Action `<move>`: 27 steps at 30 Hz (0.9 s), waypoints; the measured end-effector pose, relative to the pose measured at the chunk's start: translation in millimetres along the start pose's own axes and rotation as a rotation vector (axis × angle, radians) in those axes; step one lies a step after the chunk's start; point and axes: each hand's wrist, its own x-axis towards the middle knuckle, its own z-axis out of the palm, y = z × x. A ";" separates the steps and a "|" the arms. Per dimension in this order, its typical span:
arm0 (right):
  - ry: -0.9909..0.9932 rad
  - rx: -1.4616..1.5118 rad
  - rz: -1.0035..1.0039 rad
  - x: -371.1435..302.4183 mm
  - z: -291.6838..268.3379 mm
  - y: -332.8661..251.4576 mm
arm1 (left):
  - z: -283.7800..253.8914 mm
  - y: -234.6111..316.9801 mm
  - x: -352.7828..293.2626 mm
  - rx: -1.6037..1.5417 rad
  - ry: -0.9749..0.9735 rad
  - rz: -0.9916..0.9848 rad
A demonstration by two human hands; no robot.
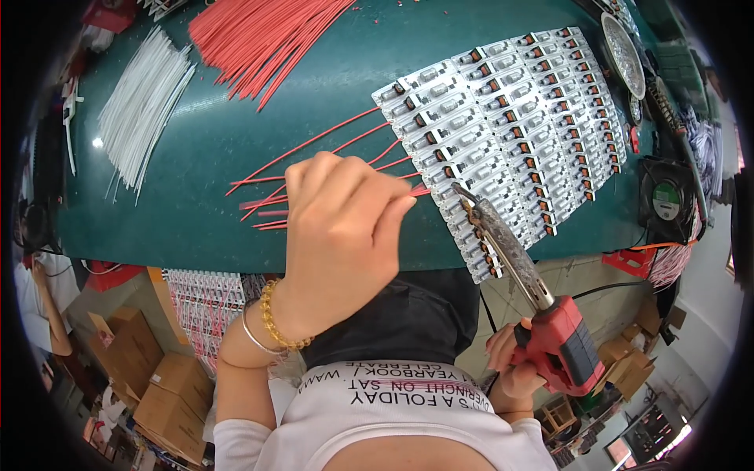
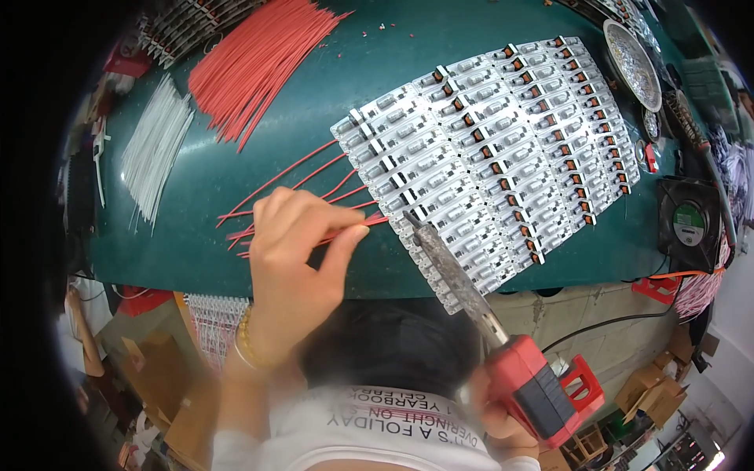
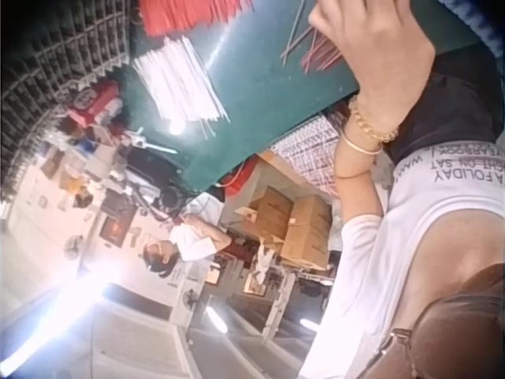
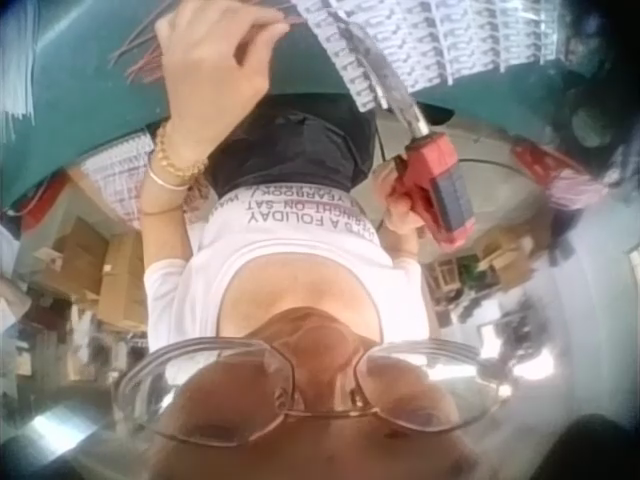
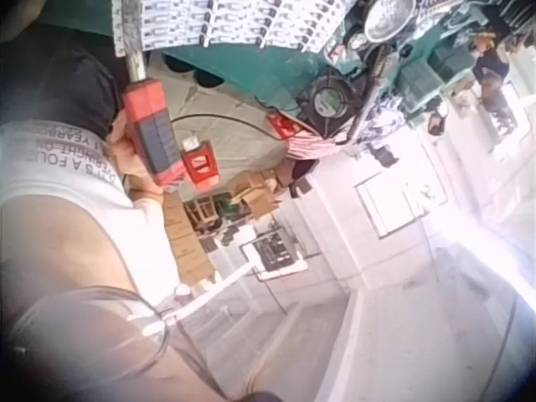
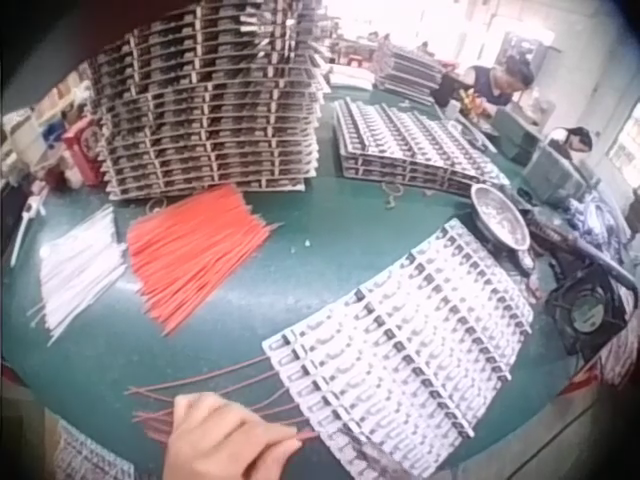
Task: The person solders multiple red wires onto a circuit board assembly with a soldering iron.
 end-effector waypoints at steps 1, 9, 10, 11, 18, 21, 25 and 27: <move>0.035 0.253 0.032 3.8 5.6 -3.2 | -1.5 0.4 0.7 -0.001 -0.002 0.004; 0.004 0.355 0.117 7.4 1.7 -18.7 | -0.8 2.0 -5.8 -0.108 -0.073 0.045; -0.027 0.362 0.113 7.3 0.4 -16.2 | 0.8 3.5 -7.4 -0.105 -0.073 0.043; -0.058 0.369 0.109 7.0 -1.1 -12.9 | 2.3 5.1 -9.3 -0.059 -0.049 0.045; 0.067 0.085 0.339 -9.9 -4.1 -8.8 | 4.2 5.6 -9.7 -0.014 -0.036 0.062; -0.079 0.233 0.228 -9.9 -8.9 -4.5 | 3.5 4.3 -10.6 -0.008 -0.039 0.077; -0.035 -0.089 0.222 -17.6 -11.8 4.0 | 4.4 3.5 -11.1 0.009 -0.026 0.091; -0.049 -0.043 0.231 -17.5 -15.5 5.3 | 5.8 3.1 -12.4 0.029 -0.003 0.102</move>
